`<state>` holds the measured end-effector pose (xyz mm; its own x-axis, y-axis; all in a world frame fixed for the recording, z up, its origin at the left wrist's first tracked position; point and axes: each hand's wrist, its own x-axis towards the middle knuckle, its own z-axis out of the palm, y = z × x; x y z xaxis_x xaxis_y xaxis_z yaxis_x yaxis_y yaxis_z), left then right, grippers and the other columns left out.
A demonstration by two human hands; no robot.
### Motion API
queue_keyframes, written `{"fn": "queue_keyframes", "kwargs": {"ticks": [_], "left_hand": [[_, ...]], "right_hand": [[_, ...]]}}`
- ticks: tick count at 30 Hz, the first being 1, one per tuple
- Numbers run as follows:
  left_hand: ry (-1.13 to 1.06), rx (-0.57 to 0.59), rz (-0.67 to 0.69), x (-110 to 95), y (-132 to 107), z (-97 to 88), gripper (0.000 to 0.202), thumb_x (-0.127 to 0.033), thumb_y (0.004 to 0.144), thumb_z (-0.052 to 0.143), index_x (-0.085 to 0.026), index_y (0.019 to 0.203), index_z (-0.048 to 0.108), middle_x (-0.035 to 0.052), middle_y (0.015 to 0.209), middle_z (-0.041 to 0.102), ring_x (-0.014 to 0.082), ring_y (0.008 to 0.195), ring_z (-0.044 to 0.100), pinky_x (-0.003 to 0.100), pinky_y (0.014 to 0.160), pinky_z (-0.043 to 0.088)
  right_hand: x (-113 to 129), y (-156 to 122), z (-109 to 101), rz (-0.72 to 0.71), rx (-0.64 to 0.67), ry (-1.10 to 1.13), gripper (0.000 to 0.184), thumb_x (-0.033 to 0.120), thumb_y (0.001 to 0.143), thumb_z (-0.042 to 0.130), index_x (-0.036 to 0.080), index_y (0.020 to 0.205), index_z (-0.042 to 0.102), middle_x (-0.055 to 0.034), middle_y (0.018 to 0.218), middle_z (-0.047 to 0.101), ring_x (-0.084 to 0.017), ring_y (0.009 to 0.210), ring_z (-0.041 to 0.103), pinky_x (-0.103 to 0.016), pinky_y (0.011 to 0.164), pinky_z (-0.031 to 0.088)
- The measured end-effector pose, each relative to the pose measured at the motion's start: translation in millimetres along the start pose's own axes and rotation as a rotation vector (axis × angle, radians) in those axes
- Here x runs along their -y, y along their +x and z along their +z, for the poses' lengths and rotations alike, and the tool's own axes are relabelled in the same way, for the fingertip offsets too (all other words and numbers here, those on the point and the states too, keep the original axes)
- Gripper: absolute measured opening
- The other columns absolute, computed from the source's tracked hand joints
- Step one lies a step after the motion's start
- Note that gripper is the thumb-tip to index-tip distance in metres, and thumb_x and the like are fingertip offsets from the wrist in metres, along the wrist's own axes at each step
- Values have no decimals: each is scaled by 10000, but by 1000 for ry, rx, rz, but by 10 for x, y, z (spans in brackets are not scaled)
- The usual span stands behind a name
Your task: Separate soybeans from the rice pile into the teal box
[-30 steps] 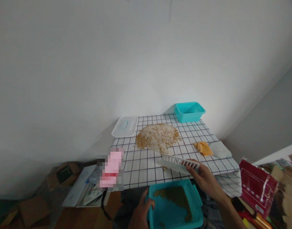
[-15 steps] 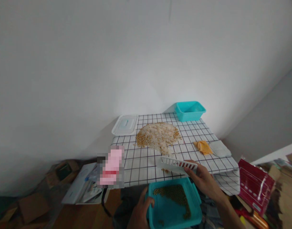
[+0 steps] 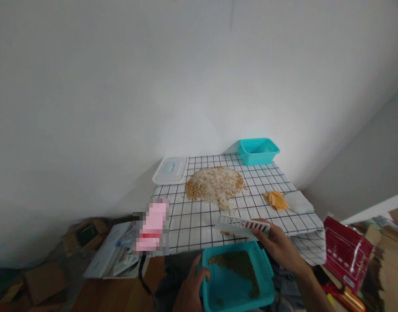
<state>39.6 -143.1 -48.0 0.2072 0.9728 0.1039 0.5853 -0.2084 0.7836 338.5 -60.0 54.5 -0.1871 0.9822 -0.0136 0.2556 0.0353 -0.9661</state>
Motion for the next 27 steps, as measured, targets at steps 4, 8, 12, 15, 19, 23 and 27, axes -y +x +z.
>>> {"fn": "queue_keyframes", "kwargs": {"ticks": [4,8,12,15,19,23,27], "left_hand": [[11,-18,22,17,-4,22,512,-492,563,812,-242,851,470,117,1493,449,274,1169,637,284,868,546],[-6,-18,17,-4,2,19,491,-494,586,803,-240,845,473,117,1491,447,275,1179,626,300,892,540],[-28,5,9,-72,16,-26,490,-470,572,816,-236,834,474,117,1477,458,274,1145,633,312,891,543],[-37,29,8,-112,19,-56,479,-421,571,817,-235,843,470,119,1484,447,271,1138,634,320,898,538],[-39,37,22,-120,10,-55,454,-333,584,801,-238,869,459,129,1519,405,271,1174,619,326,930,522],[-63,42,24,-113,6,-40,483,-365,584,811,-245,870,441,121,1534,388,287,1218,600,329,930,523],[-47,23,27,-99,15,-42,465,-399,608,809,-242,863,453,121,1506,419,290,1246,582,330,950,511]], "right_hand": [[-52,5,-28,-3,11,34,409,500,968,565,218,1236,689,-81,1163,737,-272,1028,687,-384,908,563],[-28,-12,-31,-1,13,30,405,501,965,571,226,1237,691,-68,1173,733,-268,1041,685,-361,891,566],[73,-41,-19,-19,60,38,393,497,980,544,243,1241,692,-57,1167,736,-259,1033,689,-354,903,562],[119,-57,-23,-28,70,49,358,475,984,547,257,1221,705,-55,1186,733,-260,1049,689,-359,928,552],[111,-97,-42,-8,87,51,349,472,980,554,253,1202,711,-62,1146,742,-267,1038,690,-377,915,559],[66,-152,-61,17,112,27,368,500,965,568,234,1165,722,-68,1077,756,-278,1016,695,-391,897,567],[-18,-143,-94,28,54,30,408,516,960,567,216,1199,705,-88,1158,743,-284,1029,691,-414,913,563]]}}
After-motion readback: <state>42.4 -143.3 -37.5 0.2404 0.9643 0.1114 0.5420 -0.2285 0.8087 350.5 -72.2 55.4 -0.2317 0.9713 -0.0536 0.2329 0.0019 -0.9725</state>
